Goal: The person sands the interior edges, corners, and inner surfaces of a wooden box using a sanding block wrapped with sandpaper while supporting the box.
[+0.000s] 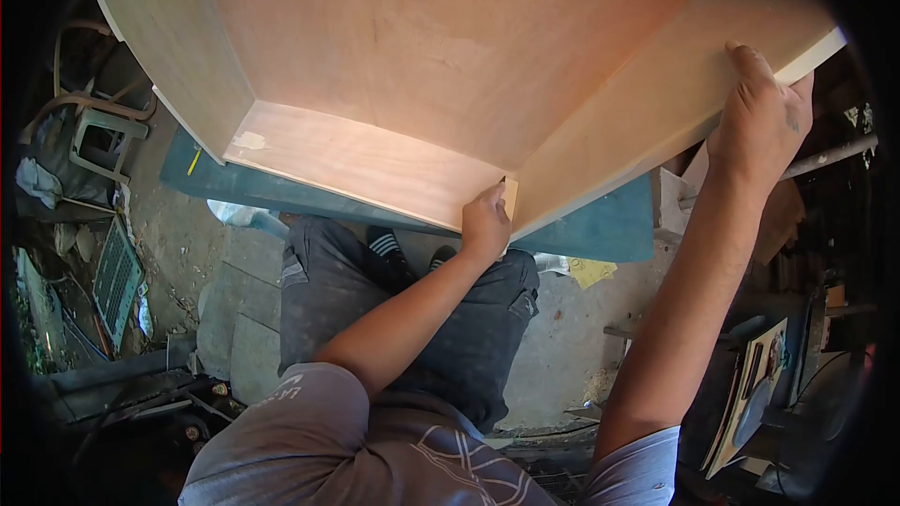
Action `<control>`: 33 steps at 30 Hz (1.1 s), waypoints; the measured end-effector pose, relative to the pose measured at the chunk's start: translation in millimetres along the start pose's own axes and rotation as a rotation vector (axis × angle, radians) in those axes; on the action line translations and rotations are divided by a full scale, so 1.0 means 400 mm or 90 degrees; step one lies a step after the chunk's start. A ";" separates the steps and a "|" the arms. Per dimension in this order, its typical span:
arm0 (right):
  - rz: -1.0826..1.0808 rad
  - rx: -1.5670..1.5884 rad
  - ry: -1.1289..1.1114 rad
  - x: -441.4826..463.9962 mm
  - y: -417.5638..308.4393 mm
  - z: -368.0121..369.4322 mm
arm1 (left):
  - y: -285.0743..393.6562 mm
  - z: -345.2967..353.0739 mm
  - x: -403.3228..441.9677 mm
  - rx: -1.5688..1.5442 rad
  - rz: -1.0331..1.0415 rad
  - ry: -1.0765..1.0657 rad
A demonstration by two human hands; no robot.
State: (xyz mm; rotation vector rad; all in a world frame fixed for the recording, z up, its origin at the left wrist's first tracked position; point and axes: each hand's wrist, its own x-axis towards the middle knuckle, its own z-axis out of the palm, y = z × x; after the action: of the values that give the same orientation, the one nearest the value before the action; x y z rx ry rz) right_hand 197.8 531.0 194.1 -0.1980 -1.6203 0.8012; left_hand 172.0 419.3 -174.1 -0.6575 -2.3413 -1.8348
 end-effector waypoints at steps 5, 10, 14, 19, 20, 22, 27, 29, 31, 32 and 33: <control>0.022 0.031 -0.005 -0.003 0.018 -0.011 | 0.017 0.024 0.075 0.033 -0.095 -0.089; 0.014 0.011 0.003 -0.005 -0.008 0.006 | -0.004 0.008 0.002 0.011 0.001 -0.001; 0.032 0.025 -0.006 -0.001 0.011 -0.005 | 0.013 0.029 0.087 0.048 -0.086 -0.089; 0.028 0.000 -0.012 -0.003 -0.003 -0.005 | 0.001 0.001 -0.005 0.026 0.008 -0.011; 0.023 0.000 -0.007 -0.001 -0.006 0.001 | -0.008 0.007 0.001 0.036 0.014 -0.011; 0.021 0.004 -0.001 0.001 0.002 -0.004 | 0.004 0.029 0.056 0.039 -0.038 -0.041; 0.040 0.029 0.016 -0.005 0.018 -0.013 | 0.009 0.032 0.070 0.051 -0.079 -0.075; 0.018 0.032 -0.015 0.000 0.015 -0.008 | 0.010 -0.014 0.012 0.007 -0.073 -0.097; 0.009 0.033 -0.006 0.008 0.011 0.003 | 0.008 -0.052 -0.022 0.002 -0.031 -0.095; 0.003 0.030 -0.005 0.010 0.011 0.008 | 0.005 -0.059 -0.030 -0.006 0.001 -0.094; 0.001 0.033 -0.006 0.009 0.012 0.007 | 0.004 -0.058 -0.024 -0.006 0.003 -0.090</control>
State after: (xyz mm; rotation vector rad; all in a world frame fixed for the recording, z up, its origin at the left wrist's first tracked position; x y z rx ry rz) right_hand 192.8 535.6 194.1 -0.1594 -1.6069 0.8450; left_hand 177.0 395.1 -169.7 -0.8188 -2.4166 -1.8561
